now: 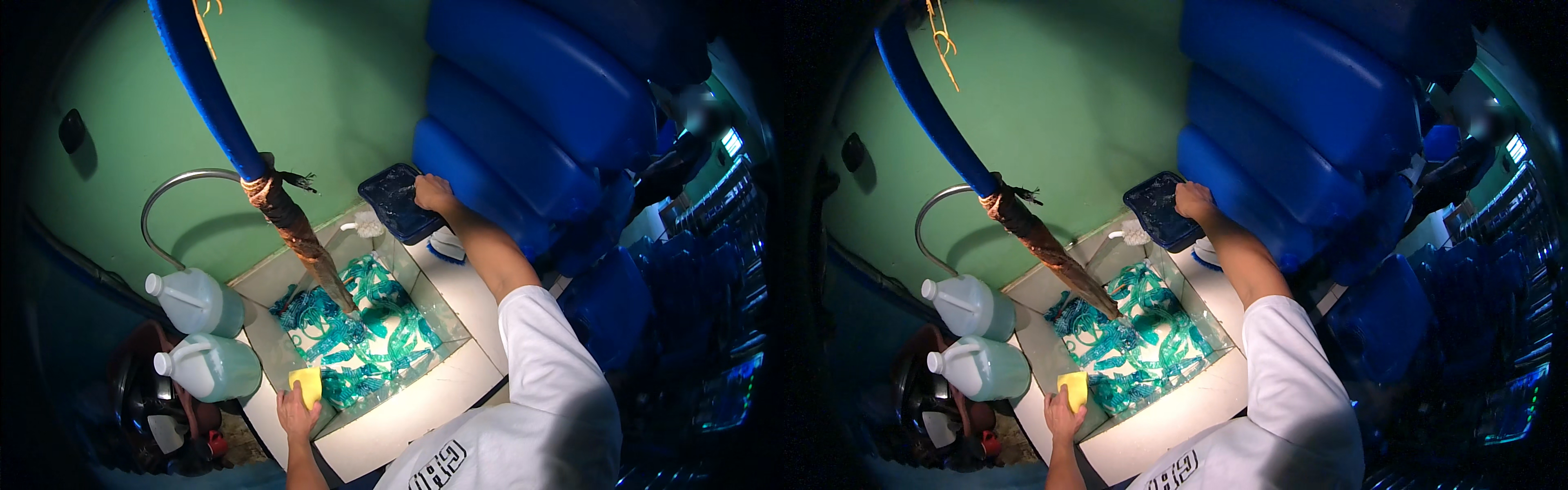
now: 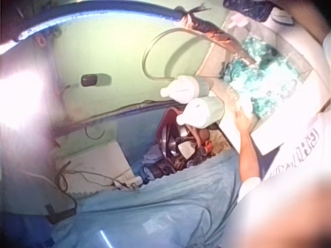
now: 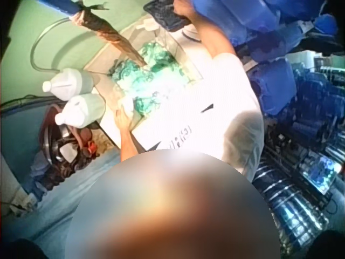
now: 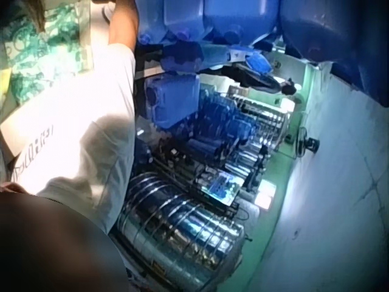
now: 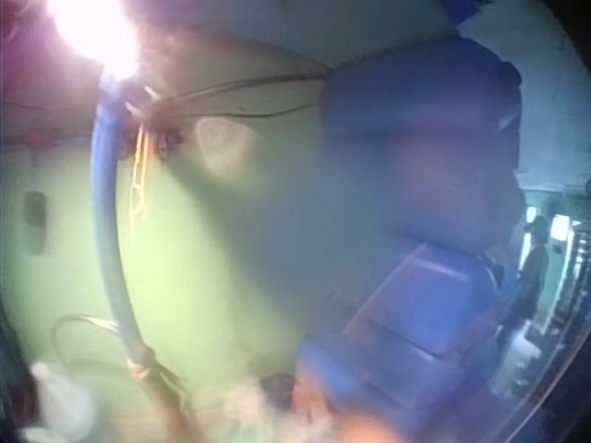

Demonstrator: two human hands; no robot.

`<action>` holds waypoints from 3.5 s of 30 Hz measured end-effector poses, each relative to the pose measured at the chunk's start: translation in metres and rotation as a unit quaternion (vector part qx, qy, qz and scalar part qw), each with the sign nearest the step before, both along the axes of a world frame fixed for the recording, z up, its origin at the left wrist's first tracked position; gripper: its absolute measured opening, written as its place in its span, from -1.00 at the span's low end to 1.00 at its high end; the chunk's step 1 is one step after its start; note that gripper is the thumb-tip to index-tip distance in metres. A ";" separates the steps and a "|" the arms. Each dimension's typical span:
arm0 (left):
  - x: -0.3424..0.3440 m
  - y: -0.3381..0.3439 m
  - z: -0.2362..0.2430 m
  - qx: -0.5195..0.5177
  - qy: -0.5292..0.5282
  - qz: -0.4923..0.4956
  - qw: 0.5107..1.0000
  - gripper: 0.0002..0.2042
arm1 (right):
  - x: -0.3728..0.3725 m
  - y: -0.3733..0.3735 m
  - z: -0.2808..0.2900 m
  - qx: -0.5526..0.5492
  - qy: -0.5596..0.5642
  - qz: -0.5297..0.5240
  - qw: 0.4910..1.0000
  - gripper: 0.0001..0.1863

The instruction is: The person pours liquid from a white jug into a sink, then uses a yellow sponge to scrub a small dark container and a large blue water jug. They rinse the sponge under running water and continue scrubbing the blue jug's exterior before placing it on the counter.

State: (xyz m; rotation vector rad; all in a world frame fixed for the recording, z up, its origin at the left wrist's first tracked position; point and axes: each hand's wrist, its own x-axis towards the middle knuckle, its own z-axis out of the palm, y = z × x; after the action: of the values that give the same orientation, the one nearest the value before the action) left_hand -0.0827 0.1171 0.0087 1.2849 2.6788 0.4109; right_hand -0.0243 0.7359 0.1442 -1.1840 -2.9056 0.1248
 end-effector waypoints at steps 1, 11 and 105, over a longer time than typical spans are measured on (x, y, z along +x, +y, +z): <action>0.000 0.000 0.000 0.009 0.005 -0.003 1.000 -0.30 | 0.004 -0.001 0.000 -0.041 0.013 0.002 0.999 -0.88; 0.001 0.000 -0.001 0.001 0.002 0.002 1.000 -0.30 | 0.019 -0.014 0.018 -0.058 -0.005 -0.021 0.998 -0.80; -0.001 -0.002 -0.002 -0.027 0.003 0.006 1.000 -0.26 | -0.036 0.032 0.029 0.016 -0.211 0.132 0.968 -0.68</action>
State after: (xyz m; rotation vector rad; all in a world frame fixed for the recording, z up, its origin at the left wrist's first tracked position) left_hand -0.0838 0.1155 0.0066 1.2584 2.6848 0.3347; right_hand -0.0605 0.7680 0.1732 -0.9057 -3.4082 -0.2017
